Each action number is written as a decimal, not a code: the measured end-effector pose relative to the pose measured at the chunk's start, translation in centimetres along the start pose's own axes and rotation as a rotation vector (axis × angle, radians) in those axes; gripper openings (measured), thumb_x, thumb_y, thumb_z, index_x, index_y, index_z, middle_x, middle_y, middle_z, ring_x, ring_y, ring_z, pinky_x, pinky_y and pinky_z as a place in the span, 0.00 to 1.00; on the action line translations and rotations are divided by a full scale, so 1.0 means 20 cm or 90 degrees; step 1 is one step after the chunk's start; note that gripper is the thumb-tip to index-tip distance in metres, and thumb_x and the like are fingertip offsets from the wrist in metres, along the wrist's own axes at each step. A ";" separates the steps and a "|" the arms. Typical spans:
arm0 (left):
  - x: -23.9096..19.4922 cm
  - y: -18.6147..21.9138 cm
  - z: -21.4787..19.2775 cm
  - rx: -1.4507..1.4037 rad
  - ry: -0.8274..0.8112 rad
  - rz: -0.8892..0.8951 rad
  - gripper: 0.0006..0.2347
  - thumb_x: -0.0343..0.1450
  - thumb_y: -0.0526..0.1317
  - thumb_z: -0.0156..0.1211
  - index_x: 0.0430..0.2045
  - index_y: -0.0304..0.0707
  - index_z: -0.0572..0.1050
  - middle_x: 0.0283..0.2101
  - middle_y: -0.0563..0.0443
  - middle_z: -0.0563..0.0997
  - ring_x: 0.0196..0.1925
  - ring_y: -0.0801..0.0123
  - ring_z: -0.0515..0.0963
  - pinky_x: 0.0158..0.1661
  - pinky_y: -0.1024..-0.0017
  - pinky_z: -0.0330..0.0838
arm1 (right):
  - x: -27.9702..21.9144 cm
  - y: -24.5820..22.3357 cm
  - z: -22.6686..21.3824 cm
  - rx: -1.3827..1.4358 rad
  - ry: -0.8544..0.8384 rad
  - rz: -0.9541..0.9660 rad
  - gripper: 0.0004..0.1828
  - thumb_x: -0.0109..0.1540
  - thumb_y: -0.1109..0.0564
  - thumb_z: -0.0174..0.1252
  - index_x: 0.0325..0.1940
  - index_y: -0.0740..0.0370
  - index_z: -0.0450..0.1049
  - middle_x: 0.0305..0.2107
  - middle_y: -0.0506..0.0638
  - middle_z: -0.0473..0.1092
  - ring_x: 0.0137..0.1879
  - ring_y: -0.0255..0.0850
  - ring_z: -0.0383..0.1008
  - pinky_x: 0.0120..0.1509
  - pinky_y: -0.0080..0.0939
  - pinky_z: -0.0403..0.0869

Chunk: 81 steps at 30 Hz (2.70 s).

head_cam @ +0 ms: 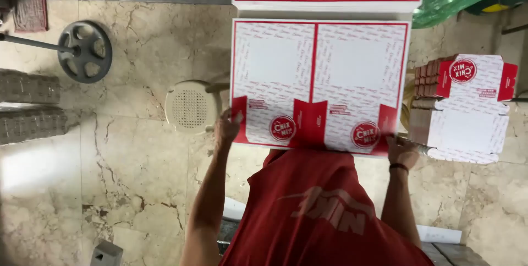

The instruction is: Folding flat cardboard sheets into boxes and stacking them in a packaging area.

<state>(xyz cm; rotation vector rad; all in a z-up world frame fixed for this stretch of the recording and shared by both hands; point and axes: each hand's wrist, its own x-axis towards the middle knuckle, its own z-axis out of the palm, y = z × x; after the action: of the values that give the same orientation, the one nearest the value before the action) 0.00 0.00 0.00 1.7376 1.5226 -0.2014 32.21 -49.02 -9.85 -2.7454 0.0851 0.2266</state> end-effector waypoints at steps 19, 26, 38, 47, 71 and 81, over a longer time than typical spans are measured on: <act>-0.13 0.14 -0.15 0.070 -0.223 0.056 0.31 0.67 0.59 0.66 0.63 0.47 0.71 0.71 0.33 0.57 0.68 0.39 0.69 0.66 0.48 0.64 | 0.13 -0.19 -0.17 -0.330 -0.230 0.103 0.29 0.57 0.39 0.57 0.51 0.59 0.84 0.49 0.60 0.80 0.58 0.61 0.78 0.63 0.60 0.76; -0.18 0.26 -0.22 0.082 -0.245 0.065 0.31 0.67 0.59 0.65 0.64 0.49 0.70 0.73 0.27 0.53 0.69 0.35 0.67 0.67 0.47 0.62 | -0.12 -1.01 -0.70 0.120 -0.294 0.227 0.44 0.57 0.31 0.66 0.66 0.63 0.70 0.57 0.69 0.69 0.67 0.65 0.65 0.72 0.60 0.64; -0.09 0.11 -0.20 0.096 -0.198 0.074 0.31 0.68 0.61 0.63 0.66 0.53 0.69 0.68 0.33 0.64 0.66 0.41 0.72 0.64 0.50 0.65 | -0.15 -0.77 -0.76 0.479 -0.501 0.469 0.37 0.63 0.44 0.62 0.74 0.56 0.61 0.67 0.67 0.62 0.67 0.74 0.63 0.67 0.78 0.64; 0.01 -0.11 -0.26 0.001 -0.080 0.014 0.27 0.74 0.57 0.58 0.68 0.51 0.65 0.58 0.42 0.80 0.60 0.48 0.78 0.59 0.50 0.70 | -0.21 -0.47 -0.67 0.573 -0.475 0.189 0.27 0.65 0.46 0.61 0.56 0.72 0.69 0.33 0.74 0.73 0.23 0.62 0.77 0.17 0.59 0.77; -0.55 -0.40 -0.03 -0.365 -0.030 0.061 0.27 0.75 0.43 0.67 0.68 0.40 0.64 0.47 0.25 0.79 0.38 0.42 0.84 0.27 0.59 0.84 | -0.19 -0.12 -0.66 0.499 -0.513 0.191 0.29 0.69 0.41 0.66 0.44 0.76 0.73 0.21 0.66 0.68 0.20 0.51 0.73 0.17 0.51 0.72; -0.56 -0.19 -0.16 -0.308 -0.038 0.008 0.21 0.74 0.42 0.56 0.64 0.48 0.72 0.48 0.52 0.83 0.34 0.60 0.84 0.16 0.72 0.76 | -0.12 -0.35 -0.86 0.511 -0.576 0.195 0.21 0.68 0.40 0.56 0.49 0.60 0.69 0.28 0.46 0.72 0.26 0.35 0.73 0.19 0.31 0.66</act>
<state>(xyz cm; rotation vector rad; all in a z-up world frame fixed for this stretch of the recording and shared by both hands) -7.47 -6.64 7.05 1.3421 1.3771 0.1153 33.01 -49.02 8.76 -1.6347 0.2733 1.1874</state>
